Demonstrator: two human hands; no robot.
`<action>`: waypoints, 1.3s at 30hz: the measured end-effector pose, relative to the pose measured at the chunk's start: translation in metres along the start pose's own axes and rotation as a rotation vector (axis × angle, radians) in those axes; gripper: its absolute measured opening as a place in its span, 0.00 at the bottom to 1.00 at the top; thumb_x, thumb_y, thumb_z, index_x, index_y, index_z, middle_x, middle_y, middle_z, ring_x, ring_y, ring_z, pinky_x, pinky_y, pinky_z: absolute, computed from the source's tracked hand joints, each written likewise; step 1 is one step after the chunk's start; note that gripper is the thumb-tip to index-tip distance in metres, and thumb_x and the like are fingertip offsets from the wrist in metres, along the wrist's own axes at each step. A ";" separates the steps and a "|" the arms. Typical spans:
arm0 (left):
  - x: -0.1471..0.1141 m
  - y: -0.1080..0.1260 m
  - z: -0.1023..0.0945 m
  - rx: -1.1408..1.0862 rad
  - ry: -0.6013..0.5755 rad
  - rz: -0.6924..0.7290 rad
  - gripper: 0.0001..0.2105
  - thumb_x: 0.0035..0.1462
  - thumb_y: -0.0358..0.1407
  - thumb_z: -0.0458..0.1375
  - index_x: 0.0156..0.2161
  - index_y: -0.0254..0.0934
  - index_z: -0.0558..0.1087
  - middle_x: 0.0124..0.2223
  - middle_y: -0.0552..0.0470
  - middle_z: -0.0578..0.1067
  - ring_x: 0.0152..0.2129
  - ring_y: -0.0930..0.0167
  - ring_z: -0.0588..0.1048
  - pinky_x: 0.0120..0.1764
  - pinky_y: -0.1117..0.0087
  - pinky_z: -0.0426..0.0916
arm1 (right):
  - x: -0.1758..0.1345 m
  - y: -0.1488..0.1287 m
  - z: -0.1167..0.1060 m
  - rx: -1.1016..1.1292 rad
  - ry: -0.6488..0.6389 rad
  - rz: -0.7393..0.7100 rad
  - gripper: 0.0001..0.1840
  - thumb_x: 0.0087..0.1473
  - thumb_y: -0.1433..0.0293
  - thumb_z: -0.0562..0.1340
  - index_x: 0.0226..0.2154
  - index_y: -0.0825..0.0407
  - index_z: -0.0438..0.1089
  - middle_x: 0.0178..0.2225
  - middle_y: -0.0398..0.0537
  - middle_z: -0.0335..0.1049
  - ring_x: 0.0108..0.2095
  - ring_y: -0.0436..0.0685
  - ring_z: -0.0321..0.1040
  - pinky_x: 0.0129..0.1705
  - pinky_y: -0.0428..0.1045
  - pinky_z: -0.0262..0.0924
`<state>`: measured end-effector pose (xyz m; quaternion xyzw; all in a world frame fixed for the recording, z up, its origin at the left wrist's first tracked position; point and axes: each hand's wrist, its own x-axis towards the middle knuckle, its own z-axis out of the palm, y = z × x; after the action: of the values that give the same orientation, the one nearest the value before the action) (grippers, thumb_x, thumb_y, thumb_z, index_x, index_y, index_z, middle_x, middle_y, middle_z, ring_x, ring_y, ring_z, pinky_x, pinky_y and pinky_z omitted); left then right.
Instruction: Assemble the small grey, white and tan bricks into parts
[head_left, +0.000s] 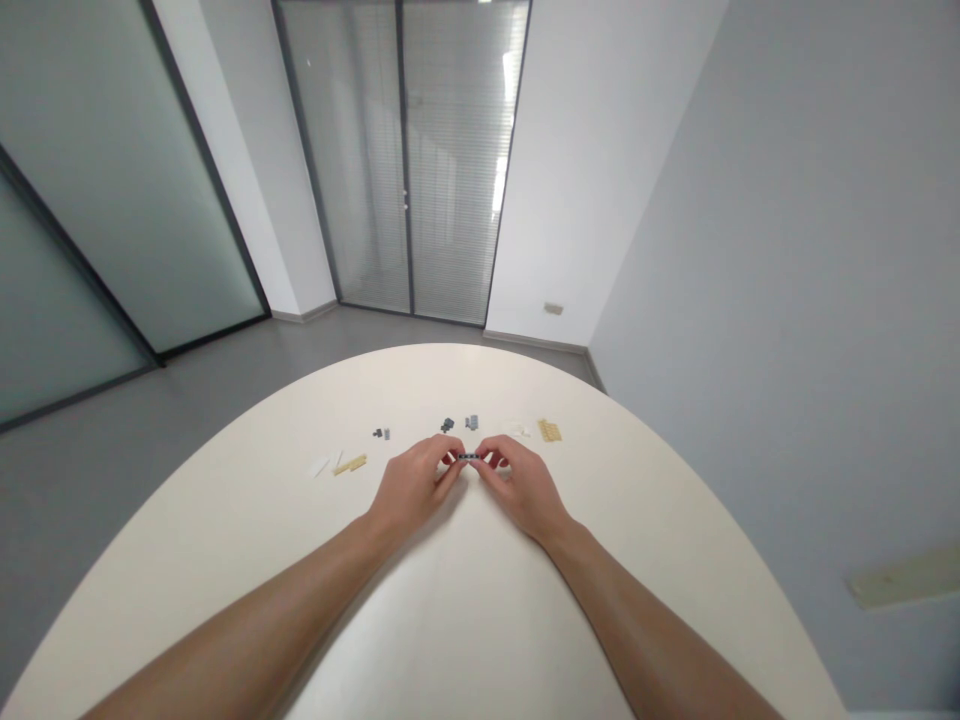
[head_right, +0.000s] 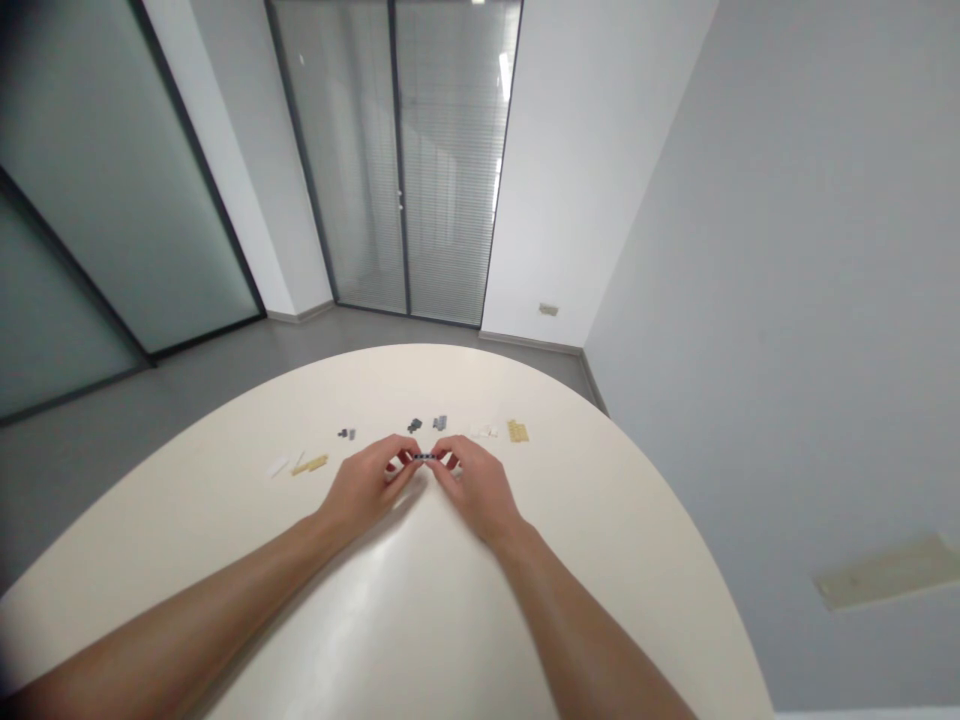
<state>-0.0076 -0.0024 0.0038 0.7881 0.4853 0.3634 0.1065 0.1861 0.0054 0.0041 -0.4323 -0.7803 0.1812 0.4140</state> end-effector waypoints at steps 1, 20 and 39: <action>0.000 0.001 0.000 0.004 0.002 0.001 0.06 0.62 0.36 0.53 0.42 0.42 0.72 0.39 0.54 0.78 0.36 0.70 0.77 0.37 0.71 0.71 | 0.000 0.000 0.000 -0.002 0.002 -0.001 0.04 0.60 0.66 0.62 0.38 0.48 0.70 0.36 0.44 0.74 0.34 0.54 0.70 0.38 0.49 0.64; 0.000 0.004 -0.001 -0.016 0.026 -0.012 0.07 0.61 0.33 0.53 0.42 0.42 0.71 0.39 0.55 0.78 0.35 0.71 0.77 0.37 0.70 0.71 | 0.000 -0.001 -0.001 -0.029 0.002 -0.027 0.09 0.58 0.72 0.60 0.43 0.47 0.71 0.39 0.45 0.74 0.34 0.53 0.70 0.40 0.50 0.63; 0.000 0.004 0.000 -0.011 0.020 0.001 0.08 0.62 0.34 0.52 0.43 0.42 0.73 0.40 0.54 0.79 0.35 0.70 0.77 0.37 0.70 0.71 | 0.000 -0.001 -0.001 -0.029 0.007 -0.040 0.09 0.58 0.73 0.60 0.41 0.47 0.72 0.38 0.45 0.74 0.34 0.54 0.70 0.40 0.50 0.63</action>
<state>-0.0048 -0.0045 0.0059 0.7841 0.4839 0.3740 0.1057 0.1860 0.0050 0.0050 -0.4231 -0.7900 0.1598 0.4139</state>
